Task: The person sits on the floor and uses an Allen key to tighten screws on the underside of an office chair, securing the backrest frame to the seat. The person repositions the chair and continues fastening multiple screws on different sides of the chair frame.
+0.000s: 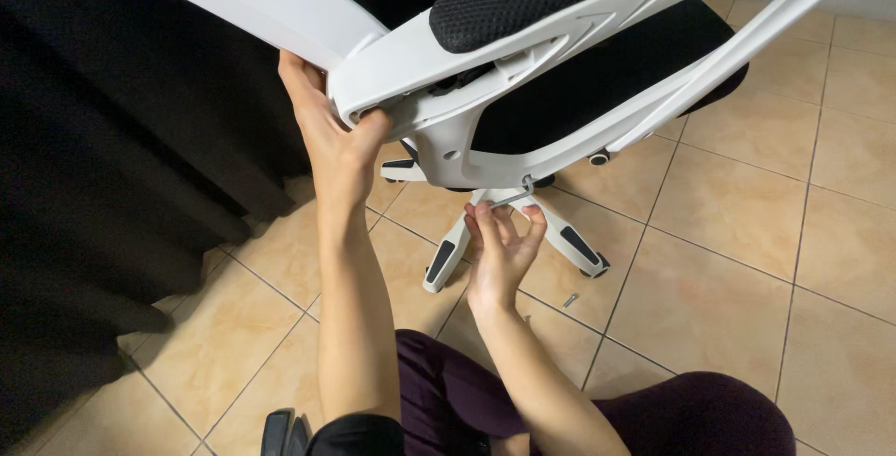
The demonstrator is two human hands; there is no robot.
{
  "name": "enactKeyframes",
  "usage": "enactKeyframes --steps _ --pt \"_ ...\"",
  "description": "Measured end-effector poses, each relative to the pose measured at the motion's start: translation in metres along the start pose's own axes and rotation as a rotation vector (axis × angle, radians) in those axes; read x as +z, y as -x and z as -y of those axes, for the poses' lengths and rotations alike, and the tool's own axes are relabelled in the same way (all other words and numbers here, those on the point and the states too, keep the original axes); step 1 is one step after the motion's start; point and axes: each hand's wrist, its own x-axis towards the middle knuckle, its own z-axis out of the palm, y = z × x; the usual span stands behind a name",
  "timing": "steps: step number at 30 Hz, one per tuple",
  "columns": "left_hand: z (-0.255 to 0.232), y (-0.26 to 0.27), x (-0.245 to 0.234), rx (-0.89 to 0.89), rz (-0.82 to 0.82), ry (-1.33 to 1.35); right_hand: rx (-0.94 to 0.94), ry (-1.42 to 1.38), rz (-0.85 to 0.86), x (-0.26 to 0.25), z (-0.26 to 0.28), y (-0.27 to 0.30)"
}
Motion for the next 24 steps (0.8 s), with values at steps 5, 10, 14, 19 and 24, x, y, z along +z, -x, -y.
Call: enactKeyframes --steps 5,10,14,19,24 --pt "-0.003 -0.001 0.0 -0.013 0.012 0.022 0.068 0.019 0.161 -0.058 -0.016 -0.029" --pt "-0.004 -0.002 0.0 -0.004 0.023 0.006 0.018 0.093 0.329 -0.128 -0.048 -0.081" --pt "-0.007 -0.002 0.0 -0.012 0.026 0.018 0.143 -0.259 0.259 -0.162 -0.048 -0.122" --pt "-0.011 -0.004 0.004 -0.024 -0.003 0.022 0.122 -0.385 0.208 -0.125 0.019 -0.148" --pt "-0.01 -0.003 0.008 -0.027 -0.038 0.051 -0.579 0.697 0.342 -0.039 0.076 -0.093"
